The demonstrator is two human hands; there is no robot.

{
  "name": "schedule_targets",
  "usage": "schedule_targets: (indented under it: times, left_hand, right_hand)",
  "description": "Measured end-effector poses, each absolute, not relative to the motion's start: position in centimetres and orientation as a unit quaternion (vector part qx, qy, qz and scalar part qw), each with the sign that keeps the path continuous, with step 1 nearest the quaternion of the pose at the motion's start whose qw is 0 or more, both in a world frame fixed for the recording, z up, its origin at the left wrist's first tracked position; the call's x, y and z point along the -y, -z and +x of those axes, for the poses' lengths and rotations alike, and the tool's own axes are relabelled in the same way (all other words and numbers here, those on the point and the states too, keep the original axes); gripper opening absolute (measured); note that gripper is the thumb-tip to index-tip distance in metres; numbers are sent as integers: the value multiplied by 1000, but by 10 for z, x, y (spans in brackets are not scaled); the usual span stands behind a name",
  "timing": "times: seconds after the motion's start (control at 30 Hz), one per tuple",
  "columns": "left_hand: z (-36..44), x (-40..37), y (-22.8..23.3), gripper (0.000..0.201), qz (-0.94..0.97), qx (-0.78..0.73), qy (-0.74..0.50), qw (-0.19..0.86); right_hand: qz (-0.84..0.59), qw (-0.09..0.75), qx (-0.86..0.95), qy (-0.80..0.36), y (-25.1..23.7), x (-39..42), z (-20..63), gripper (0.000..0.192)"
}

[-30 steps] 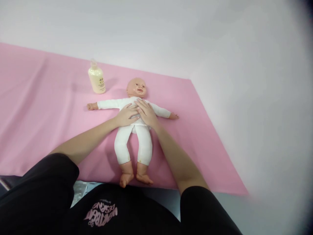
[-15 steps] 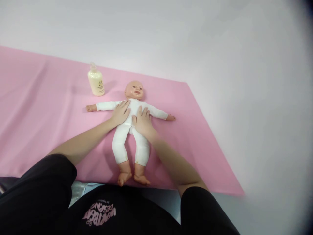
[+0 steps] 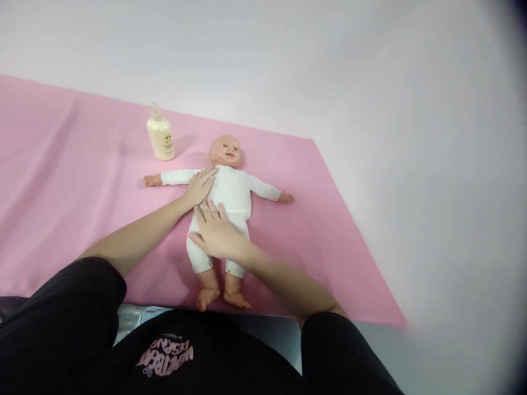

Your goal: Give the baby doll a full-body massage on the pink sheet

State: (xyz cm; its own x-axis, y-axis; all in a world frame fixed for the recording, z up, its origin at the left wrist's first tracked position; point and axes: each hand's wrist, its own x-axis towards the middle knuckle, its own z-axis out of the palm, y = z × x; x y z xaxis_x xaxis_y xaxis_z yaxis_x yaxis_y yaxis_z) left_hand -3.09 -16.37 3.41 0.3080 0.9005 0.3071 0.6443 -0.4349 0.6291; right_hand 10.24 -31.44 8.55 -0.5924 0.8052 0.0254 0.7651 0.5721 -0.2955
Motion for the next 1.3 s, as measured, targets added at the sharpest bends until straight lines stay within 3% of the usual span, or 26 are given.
schedule_targets:
  times: [0.1,0.23,0.3,0.53,0.73,0.9,1.2,1.3]
  left_hand:
    - [-32,160,-31,56,792,-487,-317,188]
    - [-33,159,-28,55,794,-480,-325,182]
    - [-33,158,-28,55,796,-478,-324,181]
    - [-34,151,-22,57,801,-478,-310,185]
    - [-24,165,-35,57,807,-505,-258,164]
    - [-2,202,-59,66,813,-538,-169,144]
    - [28,264,-63,84,897,-415,-115,97]
    - [31,288,-67,79,928,-356,-78,82]
  right_hand:
    - [-355,45,923,-144,-93,331,100,74]
    - [-189,6,970,-154,-102,332,100,46]
    - [-172,19,971,-163,-104,320,103,42]
    - [-411,150,885,-156,-83,245,141,61]
    - [-535,226,801,-144,-60,210,168,57]
    - [-557,288,764,-151,-50,205,172,58]
    - [-554,333,746,-161,-30,189,189,60]
    - [-565,346,730,-166,-25,178,197,60]
